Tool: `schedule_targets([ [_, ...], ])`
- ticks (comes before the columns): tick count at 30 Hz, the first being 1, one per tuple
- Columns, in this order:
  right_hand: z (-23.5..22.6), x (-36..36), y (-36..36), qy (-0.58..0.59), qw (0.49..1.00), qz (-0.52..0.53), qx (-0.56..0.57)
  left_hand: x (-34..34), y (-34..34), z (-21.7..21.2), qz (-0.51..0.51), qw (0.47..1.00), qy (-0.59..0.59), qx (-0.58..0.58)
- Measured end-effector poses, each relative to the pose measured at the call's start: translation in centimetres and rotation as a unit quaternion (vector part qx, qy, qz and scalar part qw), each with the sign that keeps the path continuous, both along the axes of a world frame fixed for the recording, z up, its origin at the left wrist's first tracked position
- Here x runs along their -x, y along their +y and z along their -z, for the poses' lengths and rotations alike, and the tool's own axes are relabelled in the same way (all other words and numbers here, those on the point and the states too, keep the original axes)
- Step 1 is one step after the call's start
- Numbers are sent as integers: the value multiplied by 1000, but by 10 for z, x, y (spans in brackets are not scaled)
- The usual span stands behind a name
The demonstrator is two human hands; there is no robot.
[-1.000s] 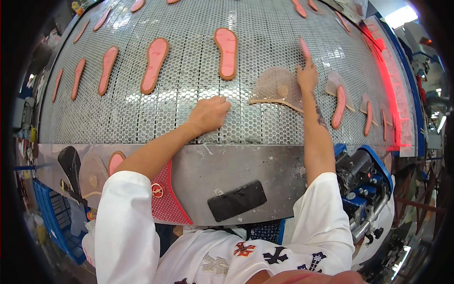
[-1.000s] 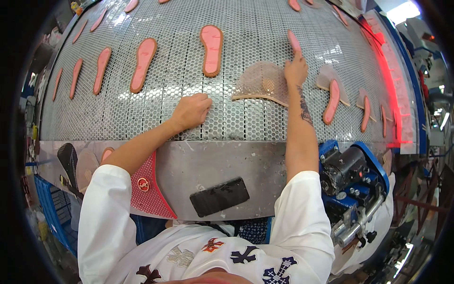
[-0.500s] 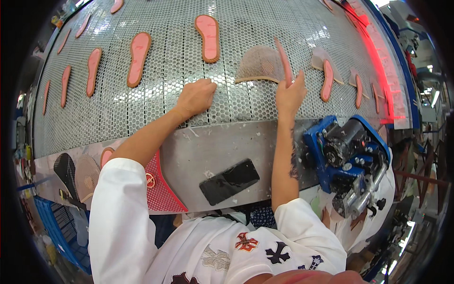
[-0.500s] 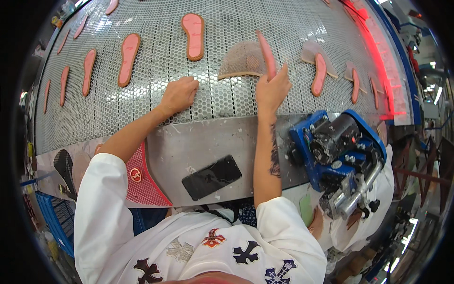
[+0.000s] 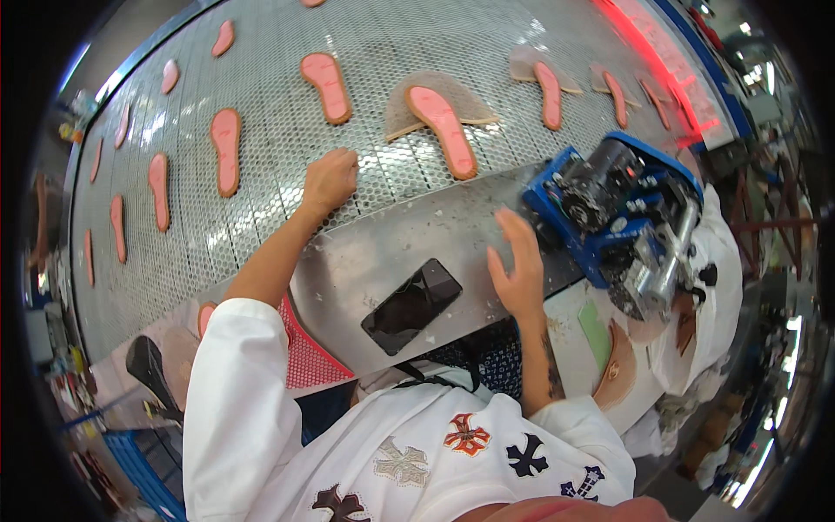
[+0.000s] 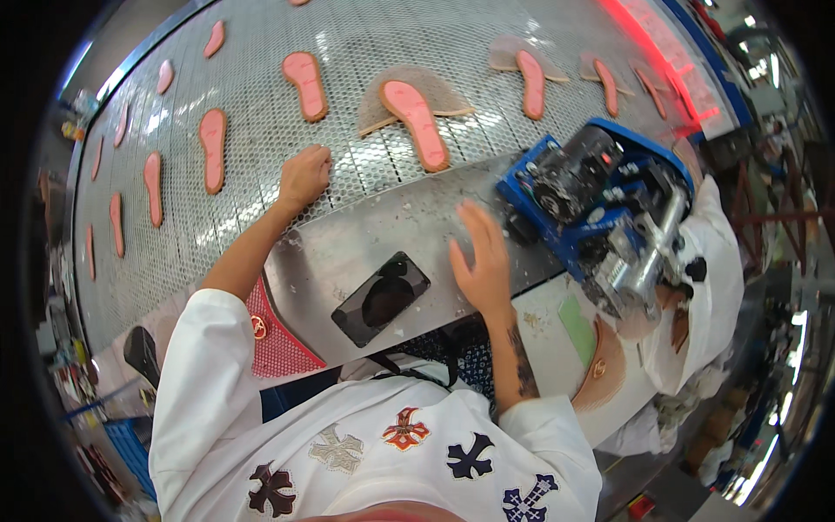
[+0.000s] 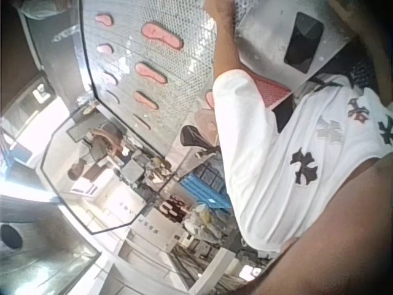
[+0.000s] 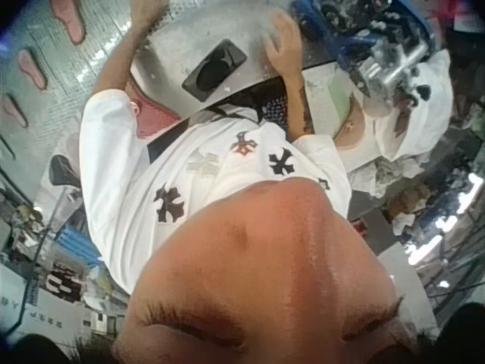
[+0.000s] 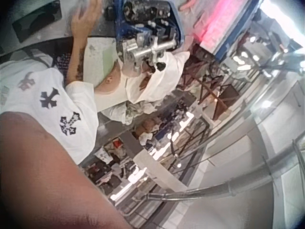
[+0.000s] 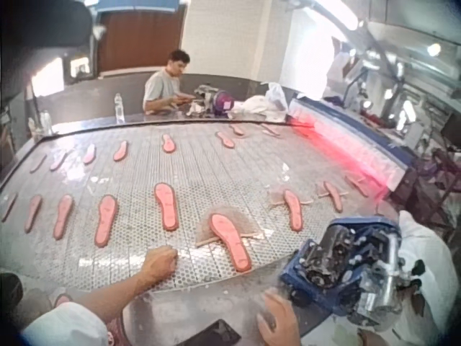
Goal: The person assembles sandals by picking up pink insoles and mesh straps, aligning them, and feeding them through a sewing machine. They repeat this process for multiple pairs, placing finished sandals on a metal mesh table.
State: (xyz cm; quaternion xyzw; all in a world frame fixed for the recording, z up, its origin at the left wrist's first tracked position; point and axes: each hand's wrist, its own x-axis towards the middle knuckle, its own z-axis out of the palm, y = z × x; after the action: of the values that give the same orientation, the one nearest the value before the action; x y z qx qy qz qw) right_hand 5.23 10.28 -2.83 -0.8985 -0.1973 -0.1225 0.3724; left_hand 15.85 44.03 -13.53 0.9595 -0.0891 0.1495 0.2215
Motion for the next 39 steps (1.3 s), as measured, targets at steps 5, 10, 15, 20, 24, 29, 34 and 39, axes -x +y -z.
schedule_targets([
  [5, 0, 108, -118, 5, 979, 143, 142, -5, 0, 9, -6, 999, 6, -42],
  [10, 30, 196, -216, 91, 784, 526, 316, -24, 11, 25, 26, 999, 2, -21],
  [15, 49, 230, -238, 121, 787, 537, 280, -44, 14, 8, 16, 993, 118, 15],
  [20, -5, 248, -251, 168, 786, 596, 0, -21, -57, -42, 53, 994, 19, 91],
  [24, -31, 271, -255, -49, 755, 635, -157, 41, -131, -112, 195, 966, -14, 170],
  [29, -48, 237, -173, -242, 794, 549, -95, 131, -245, -155, 493, 796, 207, 284],
  [34, -54, 214, -128, -77, 970, 228, -27, 186, -320, -139, 623, 685, 232, 299],
  [39, -54, 224, -151, -33, 972, 231, -2, 205, -336, -139, 394, 598, 442, 540],
])
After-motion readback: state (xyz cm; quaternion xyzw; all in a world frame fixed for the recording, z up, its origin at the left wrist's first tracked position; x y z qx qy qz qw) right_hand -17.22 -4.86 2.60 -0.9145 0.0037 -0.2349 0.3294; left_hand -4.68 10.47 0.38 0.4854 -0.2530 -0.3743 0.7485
